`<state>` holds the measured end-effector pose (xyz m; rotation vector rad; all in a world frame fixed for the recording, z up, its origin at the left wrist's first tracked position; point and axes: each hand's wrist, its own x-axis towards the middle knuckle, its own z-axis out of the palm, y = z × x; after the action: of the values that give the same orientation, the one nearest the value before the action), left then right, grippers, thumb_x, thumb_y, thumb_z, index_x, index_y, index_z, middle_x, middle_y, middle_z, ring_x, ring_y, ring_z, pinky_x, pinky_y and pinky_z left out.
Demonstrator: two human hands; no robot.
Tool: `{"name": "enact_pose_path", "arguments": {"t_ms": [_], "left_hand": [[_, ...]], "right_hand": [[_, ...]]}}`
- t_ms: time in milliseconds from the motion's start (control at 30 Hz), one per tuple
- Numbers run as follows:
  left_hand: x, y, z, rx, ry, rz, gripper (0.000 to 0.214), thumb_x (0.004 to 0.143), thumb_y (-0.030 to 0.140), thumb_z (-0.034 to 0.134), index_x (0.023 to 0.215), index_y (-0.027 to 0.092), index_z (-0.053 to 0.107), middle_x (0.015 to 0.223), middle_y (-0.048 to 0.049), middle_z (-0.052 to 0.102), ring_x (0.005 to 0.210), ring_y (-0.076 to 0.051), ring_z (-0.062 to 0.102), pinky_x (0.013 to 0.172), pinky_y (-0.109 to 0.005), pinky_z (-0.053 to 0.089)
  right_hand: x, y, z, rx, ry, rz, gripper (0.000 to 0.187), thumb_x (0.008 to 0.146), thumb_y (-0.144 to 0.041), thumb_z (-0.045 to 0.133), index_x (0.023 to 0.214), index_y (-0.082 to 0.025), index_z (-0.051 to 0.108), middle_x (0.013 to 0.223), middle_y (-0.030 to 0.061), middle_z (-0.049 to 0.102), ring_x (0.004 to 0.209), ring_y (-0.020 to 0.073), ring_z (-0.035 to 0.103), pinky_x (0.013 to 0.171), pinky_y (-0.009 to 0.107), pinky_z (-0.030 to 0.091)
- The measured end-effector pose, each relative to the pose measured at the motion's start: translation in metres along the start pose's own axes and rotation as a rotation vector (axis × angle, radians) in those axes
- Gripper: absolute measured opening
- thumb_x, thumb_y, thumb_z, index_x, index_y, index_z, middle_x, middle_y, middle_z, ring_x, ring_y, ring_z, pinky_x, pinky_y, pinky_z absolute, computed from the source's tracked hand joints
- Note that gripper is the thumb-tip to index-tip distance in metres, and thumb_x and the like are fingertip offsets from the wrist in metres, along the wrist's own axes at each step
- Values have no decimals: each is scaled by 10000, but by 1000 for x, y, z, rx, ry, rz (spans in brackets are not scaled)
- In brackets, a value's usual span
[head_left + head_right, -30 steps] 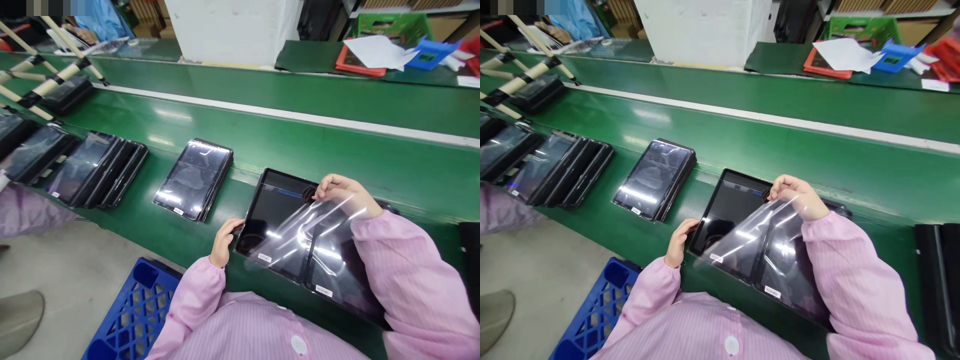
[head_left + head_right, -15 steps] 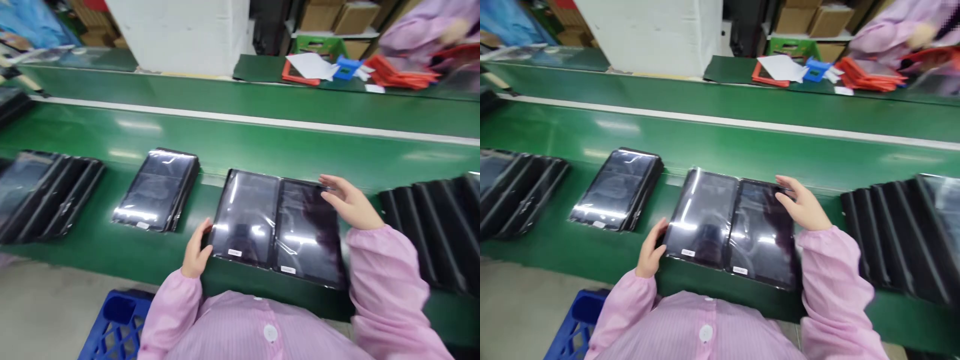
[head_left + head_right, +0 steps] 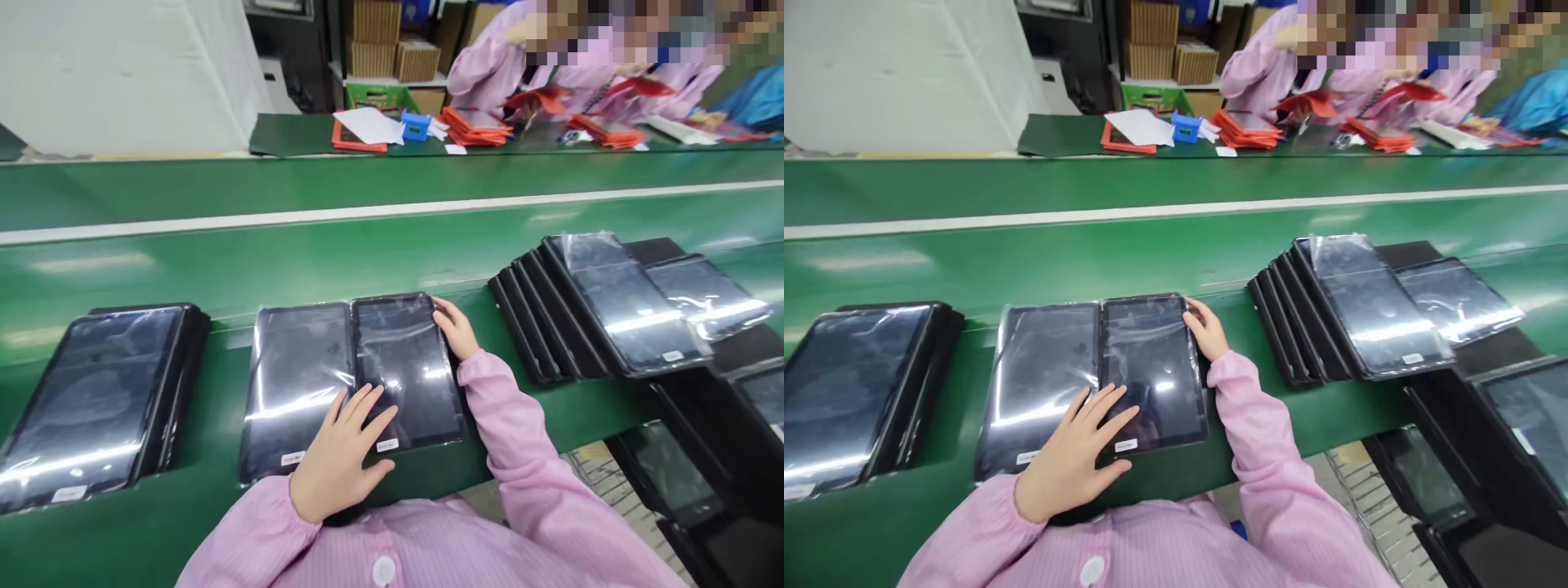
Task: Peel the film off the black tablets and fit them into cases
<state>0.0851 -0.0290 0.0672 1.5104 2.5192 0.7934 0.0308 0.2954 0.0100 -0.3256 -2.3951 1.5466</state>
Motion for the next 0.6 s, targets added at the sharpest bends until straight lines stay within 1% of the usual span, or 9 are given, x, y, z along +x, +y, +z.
{"name": "enact_pose_path", "arguments": {"t_ms": [67, 167, 267, 333, 433, 500, 533, 600], "left_hand": [[7, -8, 1, -4, 3, -6, 657, 815, 393, 713, 1418, 232, 507, 1505, -155, 482, 1372, -388, 461, 1121, -622, 363], [9, -24, -1, 33, 73, -56, 610, 890, 452, 629, 1441, 240, 475, 1510, -140, 482, 1361, -355, 490, 1105, -577, 410], [7, -39, -3, 130, 178, -162, 558, 943, 440, 548, 1448, 217, 468, 1525, -160, 457, 1380, -366, 467, 1080, -577, 432], [6, -44, -4, 185, 223, -222, 552, 954, 435, 526, 1447, 194, 468, 1521, -179, 455, 1386, -382, 454, 1075, -590, 429], [5, -47, -3, 231, 250, -257, 527, 969, 400, 500, 1451, 191, 459, 1504, -178, 477, 1374, -379, 469, 1083, -589, 415], [6, -46, -2, 254, 259, -262, 518, 971, 375, 496, 1455, 194, 451, 1498, -176, 486, 1371, -375, 473, 1093, -582, 404], [6, -45, -2, 266, 261, -263, 518, 970, 368, 498, 1455, 191, 449, 1496, -179, 487, 1371, -376, 473, 1095, -577, 402], [7, -43, -3, 288, 256, -263, 515, 971, 362, 498, 1450, 181, 448, 1489, -186, 492, 1368, -376, 475, 1090, -571, 407]], "right_hand": [[2, -3, -3, 5, -15, -21, 488, 873, -517, 588, 1282, -250, 589, 1212, 111, 662, 1064, 265, 649, 967, 447, 529], [8, -13, -8, -13, -40, -51, 455, 844, -444, 648, 1257, -256, 622, 1253, 111, 638, 1084, 273, 634, 928, 443, 548], [19, -26, -11, -37, -86, -87, 346, 818, -371, 686, 1142, -250, 691, 1206, 101, 657, 1097, 284, 625, 923, 457, 543], [26, -35, -12, -49, -104, -116, 253, 795, -337, 716, 1035, -260, 726, 1139, 86, 681, 1098, 291, 620, 966, 487, 511], [29, -45, -11, -38, -86, -165, 116, 779, -317, 748, 883, -265, 735, 1090, 83, 694, 1150, 312, 585, 1102, 549, 370], [24, -49, -9, 8, -80, -188, 84, 798, -335, 743, 810, -259, 709, 1079, 89, 705, 1185, 318, 565, 1149, 555, 295], [21, -49, -9, 43, -88, -193, 109, 812, -352, 735, 791, -256, 690, 1070, 91, 714, 1196, 316, 564, 1150, 550, 293], [15, -47, -9, 130, -116, -188, 174, 846, -403, 709, 785, -254, 643, 1028, 89, 739, 1215, 309, 573, 1127, 535, 334]]}}
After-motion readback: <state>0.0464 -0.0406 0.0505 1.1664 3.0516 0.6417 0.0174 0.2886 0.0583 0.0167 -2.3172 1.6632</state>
